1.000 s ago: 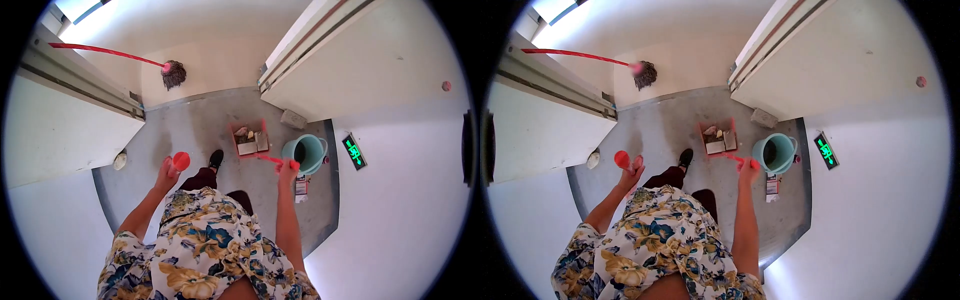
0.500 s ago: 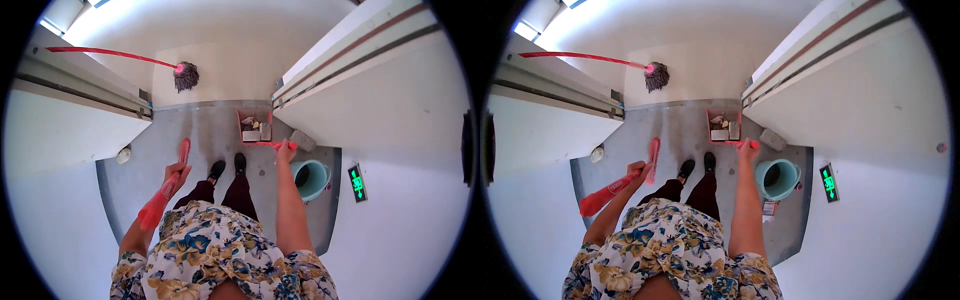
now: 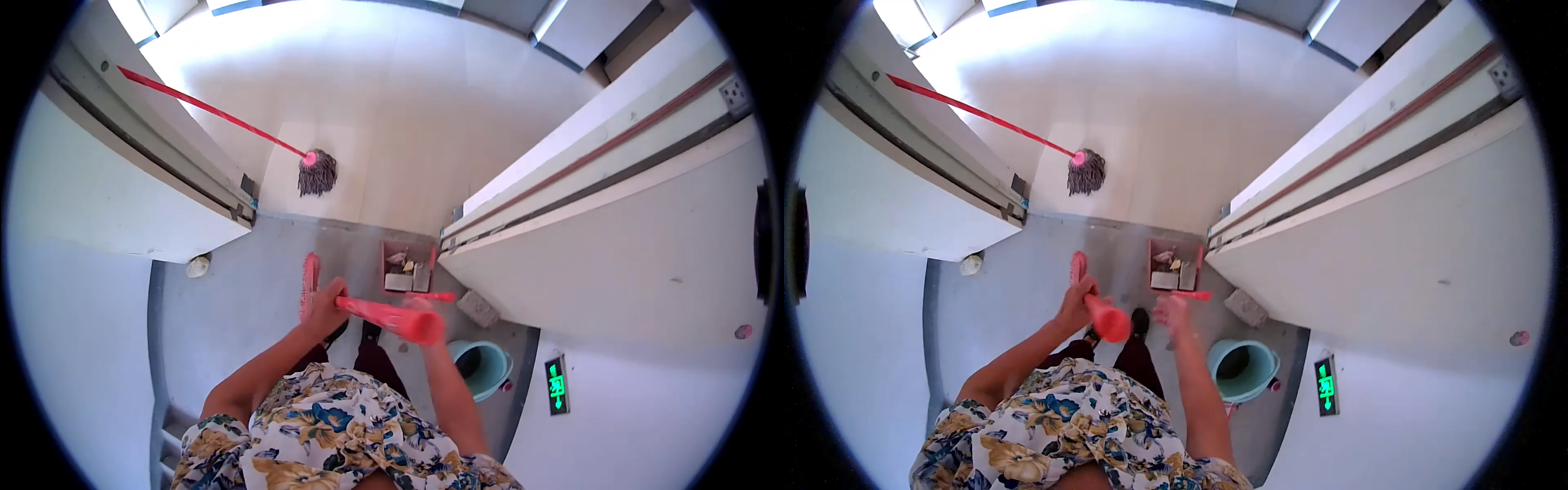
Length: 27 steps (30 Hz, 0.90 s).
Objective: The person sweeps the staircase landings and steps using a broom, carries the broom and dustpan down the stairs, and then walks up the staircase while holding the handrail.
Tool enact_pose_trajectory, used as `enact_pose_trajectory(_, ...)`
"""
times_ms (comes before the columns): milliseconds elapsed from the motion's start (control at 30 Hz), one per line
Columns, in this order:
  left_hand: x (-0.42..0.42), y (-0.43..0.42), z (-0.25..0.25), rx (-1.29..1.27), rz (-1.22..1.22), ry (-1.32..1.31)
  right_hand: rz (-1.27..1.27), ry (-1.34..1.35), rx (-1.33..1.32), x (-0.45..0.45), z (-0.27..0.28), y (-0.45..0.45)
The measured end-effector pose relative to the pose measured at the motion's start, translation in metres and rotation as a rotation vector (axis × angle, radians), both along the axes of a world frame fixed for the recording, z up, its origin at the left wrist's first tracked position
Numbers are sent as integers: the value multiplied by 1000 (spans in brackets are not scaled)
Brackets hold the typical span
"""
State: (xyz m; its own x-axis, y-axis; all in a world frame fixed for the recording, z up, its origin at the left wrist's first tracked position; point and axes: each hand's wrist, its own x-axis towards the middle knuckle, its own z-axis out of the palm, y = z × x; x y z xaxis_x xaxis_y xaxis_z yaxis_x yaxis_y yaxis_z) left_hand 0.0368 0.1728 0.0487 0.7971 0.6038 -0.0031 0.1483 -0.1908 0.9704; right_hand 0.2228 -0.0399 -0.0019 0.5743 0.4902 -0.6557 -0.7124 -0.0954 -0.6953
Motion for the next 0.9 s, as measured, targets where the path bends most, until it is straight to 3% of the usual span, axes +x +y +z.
enact_pose_trajectory(33,5,-7,4,28,8,-27,160,-130,31,-26,25,6)
enact_pose_trajectory(67,13,-14,9,56,16,-53,323,-382,-102,-39,39,19)
enact_pose_trajectory(100,15,-19,25,112,-12,20,399,-656,-105,-52,60,30)
enact_pose_trajectory(167,34,-28,36,124,4,-55,472,-941,-109,-73,137,63)
enact_pose_trajectory(200,42,-33,42,135,13,-118,266,-986,25,-82,195,92)
enact_pose_trajectory(267,55,-48,50,226,-56,-136,58,-1032,161,-86,228,103)
enact_pose_trajectory(300,61,-54,54,317,-123,-143,-16,-1033,215,-85,231,96)
enact_pose_trajectory(400,63,-62,98,275,-221,-302,-154,-996,220,-82,240,81)
enact_pose_trajectory(433,61,-65,95,205,-342,-203,-218,-947,172,-81,244,76)
enact_pose_trajectory(567,43,-47,77,284,-381,-12,-395,-893,118,-64,248,49)
enact_pose_trajectory(600,31,-38,67,328,-344,66,-479,-881,77,-58,250,44)
enact_pose_trajectory(667,1,-20,-11,187,-288,-2,-525,-859,73,-42,247,35)
enact_pose_trajectory(733,-48,-2,-85,360,-221,138,-573,-831,64,-22,231,19)
enact_pose_trajectory(767,-78,9,-92,132,-147,270,-562,-827,20,-9,217,7)
enact_pose_trajectory(800,-107,20,-105,155,-135,397,-552,-824,-23,2,202,-4)
enact_pose_trajectory(833,-149,23,-157,233,-14,406,-567,-789,-16,13,186,-17)
enact_pose_trajectory(867,-181,29,-168,235,36,594,-560,-806,-39,22,169,-30)
enact_pose_trajectory(900,-213,30,-176,88,119,754,-558,-807,-63,33,156,-42)
